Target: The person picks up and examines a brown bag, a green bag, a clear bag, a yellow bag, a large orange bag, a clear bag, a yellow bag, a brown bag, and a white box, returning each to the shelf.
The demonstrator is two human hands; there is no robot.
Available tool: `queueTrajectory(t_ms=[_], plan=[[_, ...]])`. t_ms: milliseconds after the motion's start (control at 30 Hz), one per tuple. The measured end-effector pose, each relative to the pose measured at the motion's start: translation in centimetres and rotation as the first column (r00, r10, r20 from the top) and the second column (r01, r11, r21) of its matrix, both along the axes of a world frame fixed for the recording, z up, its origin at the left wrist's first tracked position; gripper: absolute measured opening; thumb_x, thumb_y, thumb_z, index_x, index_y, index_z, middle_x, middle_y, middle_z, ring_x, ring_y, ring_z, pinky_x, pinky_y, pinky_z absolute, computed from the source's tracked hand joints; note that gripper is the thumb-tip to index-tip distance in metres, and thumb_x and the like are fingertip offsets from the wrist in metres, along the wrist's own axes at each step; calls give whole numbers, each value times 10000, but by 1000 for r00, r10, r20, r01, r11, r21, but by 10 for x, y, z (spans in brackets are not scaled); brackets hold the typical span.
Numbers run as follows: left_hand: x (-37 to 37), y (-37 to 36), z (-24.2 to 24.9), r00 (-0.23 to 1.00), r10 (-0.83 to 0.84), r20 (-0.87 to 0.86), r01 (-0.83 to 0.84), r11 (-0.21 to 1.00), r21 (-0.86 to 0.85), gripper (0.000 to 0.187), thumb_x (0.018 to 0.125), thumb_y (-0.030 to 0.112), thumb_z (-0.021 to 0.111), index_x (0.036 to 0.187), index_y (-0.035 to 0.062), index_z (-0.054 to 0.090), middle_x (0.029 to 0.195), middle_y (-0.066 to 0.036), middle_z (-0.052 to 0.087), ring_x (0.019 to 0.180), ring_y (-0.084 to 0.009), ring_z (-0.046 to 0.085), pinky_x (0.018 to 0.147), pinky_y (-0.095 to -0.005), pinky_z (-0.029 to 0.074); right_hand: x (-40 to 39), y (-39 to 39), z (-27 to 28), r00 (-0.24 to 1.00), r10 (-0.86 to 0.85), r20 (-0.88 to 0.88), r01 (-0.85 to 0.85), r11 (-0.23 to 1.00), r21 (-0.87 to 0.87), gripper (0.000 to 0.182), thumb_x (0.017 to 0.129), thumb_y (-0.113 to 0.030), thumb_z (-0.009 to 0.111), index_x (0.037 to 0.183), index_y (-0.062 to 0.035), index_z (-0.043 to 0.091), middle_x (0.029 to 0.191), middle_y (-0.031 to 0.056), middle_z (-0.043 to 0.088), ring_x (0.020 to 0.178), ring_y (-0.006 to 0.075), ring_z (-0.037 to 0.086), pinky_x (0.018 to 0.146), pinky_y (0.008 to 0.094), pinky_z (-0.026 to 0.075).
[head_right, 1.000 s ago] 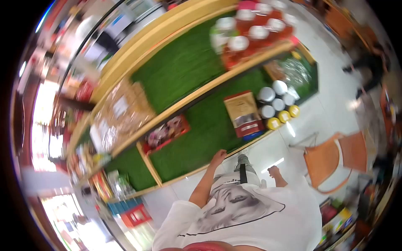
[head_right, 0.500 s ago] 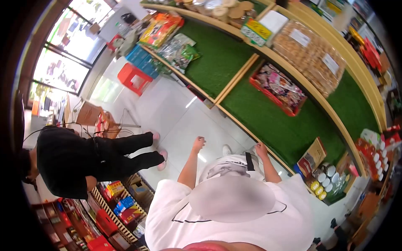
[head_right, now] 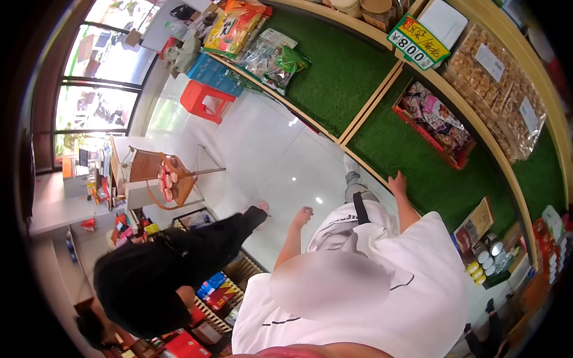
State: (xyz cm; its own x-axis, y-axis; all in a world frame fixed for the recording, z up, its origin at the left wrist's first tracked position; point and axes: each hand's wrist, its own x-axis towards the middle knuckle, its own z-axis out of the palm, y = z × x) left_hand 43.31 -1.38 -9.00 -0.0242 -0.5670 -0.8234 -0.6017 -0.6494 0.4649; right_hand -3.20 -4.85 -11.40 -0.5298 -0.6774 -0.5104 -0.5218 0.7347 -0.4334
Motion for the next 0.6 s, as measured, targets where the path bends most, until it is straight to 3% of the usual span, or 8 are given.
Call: queueTrajectory(t_ms=[100,233,300,400,500,533,567,600], plan=[[-11,-57,5,999,-30,-17,27,988,-150,354,914,277,495,1143,15,558,938,-128,669,753,-175,589,661,-311,485,0,-10,-2,1000,14,20,-16,991,134,701,758,-362,609,1340,-14,430,1341,300,409,1244,424,397,1043,445,354],[-31,-148,34,993,-113,-37,98,957,-274,340,919,271,494,1137,19,559,947,-125,670,741,-171,597,685,-320,493,4,-41,16,973,-63,220,25,984,175,678,735,-365,636,1238,66,491,1242,354,481,1198,492,428,1036,451,359],[-46,-189,58,992,-107,-64,74,918,-390,334,914,264,493,1139,27,563,930,-123,671,751,-177,611,709,-317,497,9,-53,17,976,-57,211,-9,955,298,692,702,-392,658,1164,107,529,1202,348,522,1167,473,479,1036,464,345],[-60,-235,52,994,-99,-49,74,926,-371,341,899,262,508,1142,30,567,927,-122,673,794,-193,627,743,-322,498,4,-65,5,972,-93,217,15,941,337,740,682,-426,668,1154,127,533,1236,330,516,1192,419,490,1044,467,320],[-80,-265,81,990,-140,-24,125,939,-321,345,886,267,526,1138,37,576,944,-133,674,832,-221,633,778,-338,497,-6,-65,-11,937,-196,288,89,935,344,736,678,-424,675,1139,134,542,1232,324,524,1191,419,492,1048,454,312],[-83,-270,81,991,-136,-10,126,942,-312,353,873,280,548,1140,52,583,968,-143,671,878,-238,634,808,-350,493,-12,-67,-15,917,-229,326,95,920,380,711,674,-412,683,1125,124,562,1196,316,552,1146,424,527,1012,450,358],[-82,-275,82,984,-174,28,174,939,-295,357,870,287,550,1140,56,585,972,-150,671,893,-249,636,814,-354,493,-11,-64,-19,914,-271,302,169,931,324,555,675,-362,713,991,79,598,963,198,625,869,315,617,693,455,508],[-79,-283,76,974,-215,64,225,934,-278,361,867,293,552,1140,60,587,976,-157,670,909,-261,637,821,-359,492,-13,-68,-8,879,-323,351,199,917,346,538,679,-363,713,982,66,595,929,173,613,840,305,606,684,464,510]])
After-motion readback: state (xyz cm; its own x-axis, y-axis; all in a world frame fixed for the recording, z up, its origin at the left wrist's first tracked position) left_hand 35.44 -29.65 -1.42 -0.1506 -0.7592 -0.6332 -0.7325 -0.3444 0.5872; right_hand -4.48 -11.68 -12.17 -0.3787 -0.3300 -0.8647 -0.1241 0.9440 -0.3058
